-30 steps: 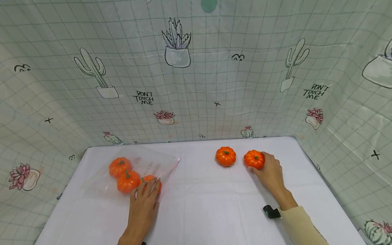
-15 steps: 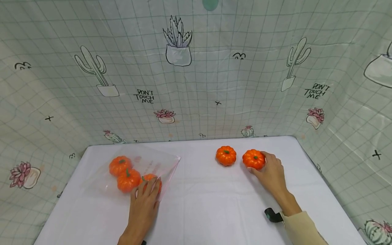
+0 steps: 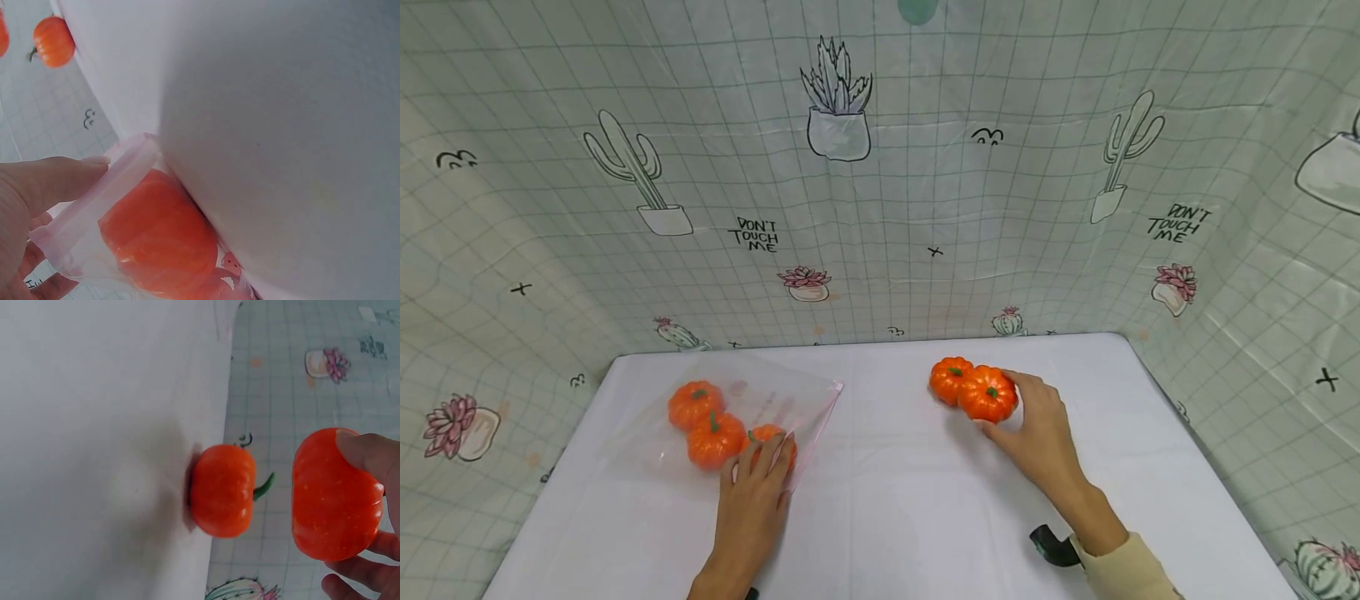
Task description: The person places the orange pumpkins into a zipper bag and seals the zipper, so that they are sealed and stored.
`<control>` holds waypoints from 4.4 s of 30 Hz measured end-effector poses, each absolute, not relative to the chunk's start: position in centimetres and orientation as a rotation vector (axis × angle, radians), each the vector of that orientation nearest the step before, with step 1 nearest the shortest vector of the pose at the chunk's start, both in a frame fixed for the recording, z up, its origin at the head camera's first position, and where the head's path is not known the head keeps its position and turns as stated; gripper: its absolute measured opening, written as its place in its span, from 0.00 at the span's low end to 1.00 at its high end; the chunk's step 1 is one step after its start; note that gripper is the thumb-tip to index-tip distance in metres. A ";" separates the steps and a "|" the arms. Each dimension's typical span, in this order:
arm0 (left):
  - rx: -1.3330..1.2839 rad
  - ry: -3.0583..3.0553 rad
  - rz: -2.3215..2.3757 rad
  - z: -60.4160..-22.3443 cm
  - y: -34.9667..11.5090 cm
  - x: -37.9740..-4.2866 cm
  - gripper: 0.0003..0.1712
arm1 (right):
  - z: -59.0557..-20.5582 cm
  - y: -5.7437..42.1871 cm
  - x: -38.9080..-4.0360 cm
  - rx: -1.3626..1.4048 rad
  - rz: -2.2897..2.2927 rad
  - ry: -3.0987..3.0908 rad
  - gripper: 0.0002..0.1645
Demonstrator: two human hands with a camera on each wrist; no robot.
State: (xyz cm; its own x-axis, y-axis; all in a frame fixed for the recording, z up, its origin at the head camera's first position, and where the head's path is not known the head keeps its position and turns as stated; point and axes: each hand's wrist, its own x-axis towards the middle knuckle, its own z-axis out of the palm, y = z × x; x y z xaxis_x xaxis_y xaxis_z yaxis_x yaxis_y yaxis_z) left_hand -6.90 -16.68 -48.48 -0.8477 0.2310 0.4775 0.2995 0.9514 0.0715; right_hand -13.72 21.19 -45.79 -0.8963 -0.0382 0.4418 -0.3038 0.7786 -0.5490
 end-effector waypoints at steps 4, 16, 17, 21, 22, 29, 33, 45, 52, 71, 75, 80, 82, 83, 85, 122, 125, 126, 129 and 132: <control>-0.377 -2.624 -0.198 -48.5 -16.7 -6.9 0.48 | -45.8 19.1 -13.1 0.370 0.891 -2.551 0.48; -0.366 -2.640 -0.201 -48.5 -16.7 -7.1 0.49 | -47.7 12.3 -12.3 0.586 0.928 -2.650 0.48; -0.368 -2.635 -0.203 -48.5 -16.7 -7.1 0.49 | -47.9 11.8 -12.4 0.597 0.935 -2.660 0.48; -0.368 -2.632 -0.202 -48.5 -16.6 -7.0 0.48 | -48.7 9.7 -12.7 0.624 0.951 -2.697 0.46; -0.366 -2.636 -0.203 -48.5 -16.6 -7.0 0.48 | -48.9 9.2 -12.8 0.628 0.949 -2.706 0.46; -0.353 -2.660 -0.220 -48.3 -16.5 -6.9 0.48 | -49.7 6.5 -13.5 0.663 0.915 -2.757 0.45; -0.363 -2.632 -0.229 -48.5 -16.6 -7.0 0.49 | -50.1 5.3 -13.8 0.675 0.895 -2.758 0.45; -0.343 -2.670 -0.226 -48.4 -16.6 -7.1 0.49 | -50.8 2.2 -14.9 0.648 0.802 -2.725 0.44; -0.327 -2.693 -0.225 -48.5 -16.5 -7.1 0.48 | -50.9 0.8 -15.5 0.579 0.825 -2.727 0.45; -0.357 -2.592 -0.256 -48.8 -16.6 -7.1 0.51 | -50.6 -0.1 -15.6 0.503 0.795 -2.760 0.44; -0.356 -2.595 -0.256 -48.9 -16.6 -7.2 0.50 | -50.8 0.2 -15.6 0.481 0.824 -2.765 0.43; -0.361 -2.598 -0.264 -48.9 -16.7 -7.2 0.51 | -50.8 -0.4 -16.2 0.484 0.789 -2.739 0.40; -0.364 -2.597 -0.267 -48.9 -16.7 -7.2 0.51 | -50.8 -0.8 -16.3 0.477 0.771 -2.734 0.39; -0.364 -2.597 -0.265 -48.9 -16.7 -7.2 0.51 | -50.8 -0.9 -16.4 0.473 0.766 -2.730 0.39; -0.363 -2.596 -0.270 -48.9 -16.7 -7.2 0.50 | -50.7 -1.1 -16.4 0.460 0.751 -2.730 0.39; -0.371 -2.569 -0.261 -49.0 -16.3 -7.1 0.49 | -50.6 -0.4 -17.1 0.313 0.798 -2.694 0.24; -0.368 -2.576 -0.245 -48.9 -16.4 -7.1 0.49 | -50.0 0.7 -16.7 0.317 0.800 -2.685 0.25; -0.365 -2.583 -0.241 -48.9 -16.5 -7.1 0.49 | -49.8 1.2 -16.6 0.315 0.795 -2.686 0.26; -0.360 -2.606 -0.226 -48.6 -16.7 -7.0 0.49 | -49.1 2.6 -16.4 0.309 0.776 -2.667 0.26; -0.362 -2.618 -0.223 -48.4 -16.8 -7.0 0.49 | -48.4 4.2 -16.3 0.296 0.771 -2.634 0.27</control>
